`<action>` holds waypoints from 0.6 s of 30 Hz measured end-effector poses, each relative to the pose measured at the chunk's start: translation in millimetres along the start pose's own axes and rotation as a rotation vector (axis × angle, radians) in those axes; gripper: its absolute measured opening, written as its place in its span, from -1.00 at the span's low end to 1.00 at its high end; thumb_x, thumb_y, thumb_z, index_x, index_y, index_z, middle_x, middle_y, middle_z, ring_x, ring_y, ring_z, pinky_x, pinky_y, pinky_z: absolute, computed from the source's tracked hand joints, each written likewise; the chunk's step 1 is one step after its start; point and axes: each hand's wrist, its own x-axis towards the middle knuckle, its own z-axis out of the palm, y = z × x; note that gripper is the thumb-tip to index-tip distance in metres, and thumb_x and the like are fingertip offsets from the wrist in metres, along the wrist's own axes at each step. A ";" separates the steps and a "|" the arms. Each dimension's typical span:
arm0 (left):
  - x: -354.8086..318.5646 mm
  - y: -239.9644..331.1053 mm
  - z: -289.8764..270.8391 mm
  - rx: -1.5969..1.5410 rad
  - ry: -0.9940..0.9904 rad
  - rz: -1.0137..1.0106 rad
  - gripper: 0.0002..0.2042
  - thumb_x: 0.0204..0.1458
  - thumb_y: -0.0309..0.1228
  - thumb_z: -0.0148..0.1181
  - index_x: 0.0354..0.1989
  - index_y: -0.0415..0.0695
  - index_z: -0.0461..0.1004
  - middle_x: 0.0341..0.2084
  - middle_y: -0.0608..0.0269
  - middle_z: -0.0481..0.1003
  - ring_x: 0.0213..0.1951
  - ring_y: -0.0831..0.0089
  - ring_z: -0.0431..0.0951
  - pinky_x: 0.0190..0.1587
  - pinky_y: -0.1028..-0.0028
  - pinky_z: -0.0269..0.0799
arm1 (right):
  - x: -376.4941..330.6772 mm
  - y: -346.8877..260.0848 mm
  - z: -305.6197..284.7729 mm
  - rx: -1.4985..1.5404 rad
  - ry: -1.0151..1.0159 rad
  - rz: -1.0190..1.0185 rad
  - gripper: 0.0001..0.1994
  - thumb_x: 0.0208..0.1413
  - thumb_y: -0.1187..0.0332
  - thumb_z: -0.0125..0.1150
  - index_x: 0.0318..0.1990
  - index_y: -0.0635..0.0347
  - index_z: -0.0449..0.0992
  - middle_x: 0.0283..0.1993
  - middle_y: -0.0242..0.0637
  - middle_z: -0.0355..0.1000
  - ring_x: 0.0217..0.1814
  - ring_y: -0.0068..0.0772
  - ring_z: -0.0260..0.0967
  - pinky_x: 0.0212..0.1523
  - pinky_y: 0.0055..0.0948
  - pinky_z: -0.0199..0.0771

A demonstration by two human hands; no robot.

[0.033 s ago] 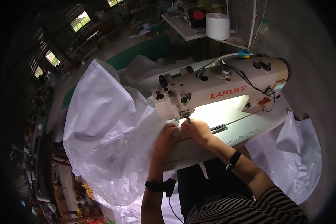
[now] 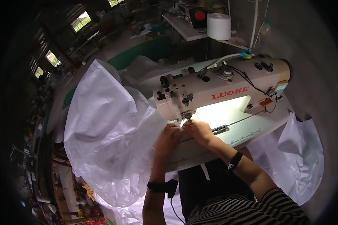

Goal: Sewing large white plastic sheets using an industrial sewing machine.

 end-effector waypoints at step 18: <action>22.3 17.7 13.3 0.141 0.138 -0.366 -0.74 0.13 -0.27 0.12 -0.32 -0.29 0.46 -0.25 -0.04 0.51 -0.13 0.02 0.53 -0.06 0.22 0.39 | 5.2 -5.2 7.5 -0.173 0.137 0.114 -0.75 0.04 0.09 0.28 -0.37 0.07 0.58 -0.51 -0.19 0.51 -0.41 -0.11 0.52 -0.33 -0.21 0.52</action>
